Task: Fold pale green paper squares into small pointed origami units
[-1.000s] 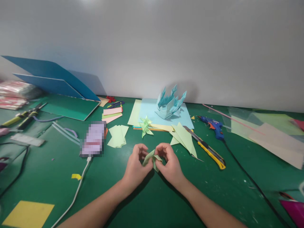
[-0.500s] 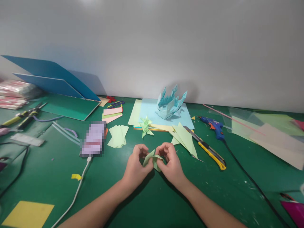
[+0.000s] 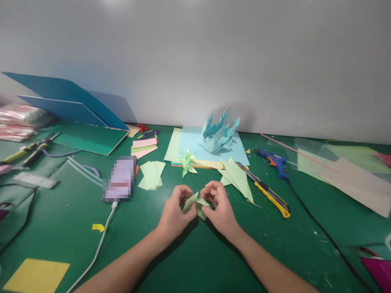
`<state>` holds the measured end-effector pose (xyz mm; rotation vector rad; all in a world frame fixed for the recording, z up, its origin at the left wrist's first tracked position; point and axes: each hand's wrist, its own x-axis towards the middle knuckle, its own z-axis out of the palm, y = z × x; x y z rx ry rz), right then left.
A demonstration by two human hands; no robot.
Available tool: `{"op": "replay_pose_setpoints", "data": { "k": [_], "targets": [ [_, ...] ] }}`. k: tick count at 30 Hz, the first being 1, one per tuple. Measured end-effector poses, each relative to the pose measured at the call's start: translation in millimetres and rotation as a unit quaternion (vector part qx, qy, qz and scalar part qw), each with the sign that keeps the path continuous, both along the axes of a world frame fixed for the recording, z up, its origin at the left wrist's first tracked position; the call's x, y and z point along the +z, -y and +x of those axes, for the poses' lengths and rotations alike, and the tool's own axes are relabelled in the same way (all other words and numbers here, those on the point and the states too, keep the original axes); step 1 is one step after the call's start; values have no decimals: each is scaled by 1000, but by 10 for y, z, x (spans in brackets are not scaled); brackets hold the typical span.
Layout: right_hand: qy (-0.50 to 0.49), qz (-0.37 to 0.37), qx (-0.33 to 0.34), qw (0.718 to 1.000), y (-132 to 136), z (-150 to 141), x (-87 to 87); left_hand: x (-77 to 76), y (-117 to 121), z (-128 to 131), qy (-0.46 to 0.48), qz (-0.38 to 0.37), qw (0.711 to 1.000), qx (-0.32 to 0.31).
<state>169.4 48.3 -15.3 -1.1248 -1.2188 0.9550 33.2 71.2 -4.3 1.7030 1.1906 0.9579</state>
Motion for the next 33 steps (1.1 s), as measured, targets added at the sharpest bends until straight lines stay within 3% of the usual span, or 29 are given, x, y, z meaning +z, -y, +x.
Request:
{"op": "replay_pose_setpoints", "data": {
  "k": [6,10,13,15,21,26,33],
  "targets": [
    [-2,11,-4,1000,-18,15,-22,32,-24,-9,-51,2,998,-24],
    [84,76,-53,992,-7,40,-47,57,-61,-2,2,-113,994,1],
    [221,176,-88,955,31,53,-20,98,-87,10,105,-212,971,24],
    [306,208,-85,925,57,56,7,118,-95,18,153,-239,958,39],
    [395,186,-121,892,62,47,26,44,-94,23,193,-239,950,57],
    [390,168,-139,894,47,33,13,-36,-81,26,200,-227,952,47],
    [391,174,-148,891,48,36,35,-34,-58,44,214,-226,949,50]
  ]
}}
